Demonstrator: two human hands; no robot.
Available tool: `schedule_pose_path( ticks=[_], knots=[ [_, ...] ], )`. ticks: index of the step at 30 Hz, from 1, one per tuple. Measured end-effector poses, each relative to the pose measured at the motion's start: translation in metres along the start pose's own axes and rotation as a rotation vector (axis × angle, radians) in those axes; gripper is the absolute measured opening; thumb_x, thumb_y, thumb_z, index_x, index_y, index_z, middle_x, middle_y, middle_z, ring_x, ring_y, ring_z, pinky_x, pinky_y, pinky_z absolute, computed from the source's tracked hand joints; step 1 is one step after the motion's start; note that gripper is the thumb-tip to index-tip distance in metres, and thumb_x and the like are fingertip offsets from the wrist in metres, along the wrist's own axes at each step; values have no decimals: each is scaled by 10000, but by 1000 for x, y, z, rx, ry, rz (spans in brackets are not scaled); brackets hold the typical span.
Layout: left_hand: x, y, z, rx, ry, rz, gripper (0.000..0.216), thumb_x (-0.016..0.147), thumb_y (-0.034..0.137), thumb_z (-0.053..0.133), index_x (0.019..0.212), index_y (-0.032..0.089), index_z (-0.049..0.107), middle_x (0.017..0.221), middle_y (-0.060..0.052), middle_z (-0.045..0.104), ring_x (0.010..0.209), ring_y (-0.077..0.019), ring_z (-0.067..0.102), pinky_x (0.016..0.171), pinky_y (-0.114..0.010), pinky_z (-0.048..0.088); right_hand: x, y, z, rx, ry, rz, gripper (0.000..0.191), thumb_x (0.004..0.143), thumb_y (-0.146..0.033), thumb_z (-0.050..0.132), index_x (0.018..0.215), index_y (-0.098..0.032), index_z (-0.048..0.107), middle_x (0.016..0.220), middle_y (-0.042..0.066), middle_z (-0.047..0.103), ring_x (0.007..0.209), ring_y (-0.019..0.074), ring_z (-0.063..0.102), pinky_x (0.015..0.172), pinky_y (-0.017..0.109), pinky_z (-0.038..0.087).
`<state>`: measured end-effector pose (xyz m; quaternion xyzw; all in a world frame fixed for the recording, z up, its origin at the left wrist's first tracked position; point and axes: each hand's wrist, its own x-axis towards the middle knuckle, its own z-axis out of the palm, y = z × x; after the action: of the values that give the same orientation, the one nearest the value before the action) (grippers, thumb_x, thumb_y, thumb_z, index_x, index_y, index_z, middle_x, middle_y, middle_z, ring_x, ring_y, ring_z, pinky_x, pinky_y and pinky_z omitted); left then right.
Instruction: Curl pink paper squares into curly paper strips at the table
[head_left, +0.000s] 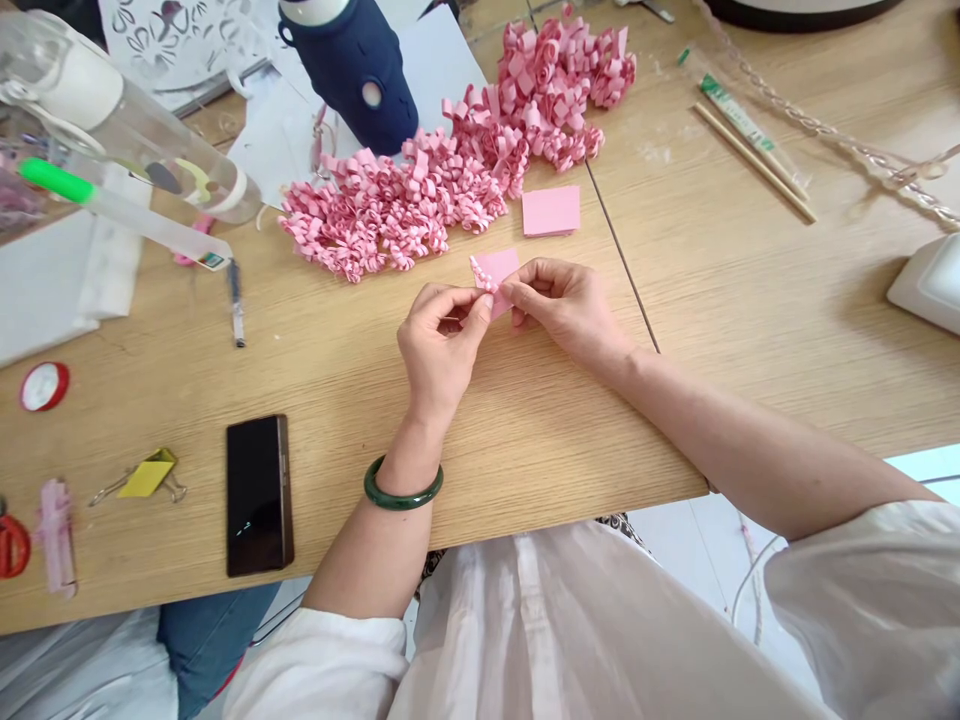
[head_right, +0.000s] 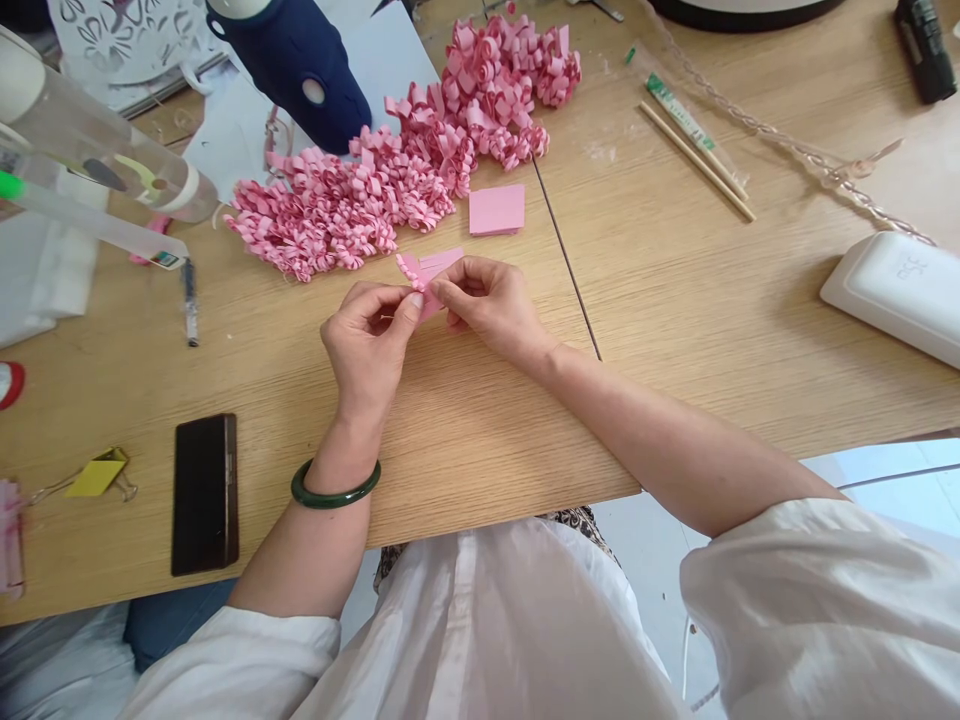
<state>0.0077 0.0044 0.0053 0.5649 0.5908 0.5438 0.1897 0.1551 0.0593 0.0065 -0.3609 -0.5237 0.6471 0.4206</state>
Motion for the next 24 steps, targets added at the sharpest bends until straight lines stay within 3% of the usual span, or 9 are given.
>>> schedule_pose_path(
  ticks=[6,13,19,24],
  knots=[
    [1,-2,1,89,32,132,57,826,229,781,786,198,756,768,2,651,690,-95,594,625,-206,482,-1,0,0,-2,-18,1,222,912,-229,726,734,-147,620,637,-20,629,549,53,558,524,153,507],
    [2,-5,-1,91,67,177,113,800,256,820,741,201,741,747,9,651,701,-98,600,640,-216,486,-2,-2,0,51,-86,28,169,907,-244,729,801,-138,650,680,-17,654,545,51,568,529,158,533],
    [2,1,-1,52,67,136,113,822,266,796,758,192,740,757,4,645,713,-95,596,660,-216,489,0,0,-1,104,-130,20,215,862,-305,777,844,-129,655,698,-18,658,559,54,587,540,165,553],
    [2,-3,-1,-81,7,-19,161,808,312,806,746,188,725,764,6,651,679,-89,594,606,-209,480,1,2,-2,87,-154,-2,170,867,-255,763,862,-124,655,721,-13,662,568,54,591,544,170,553]
  ],
)
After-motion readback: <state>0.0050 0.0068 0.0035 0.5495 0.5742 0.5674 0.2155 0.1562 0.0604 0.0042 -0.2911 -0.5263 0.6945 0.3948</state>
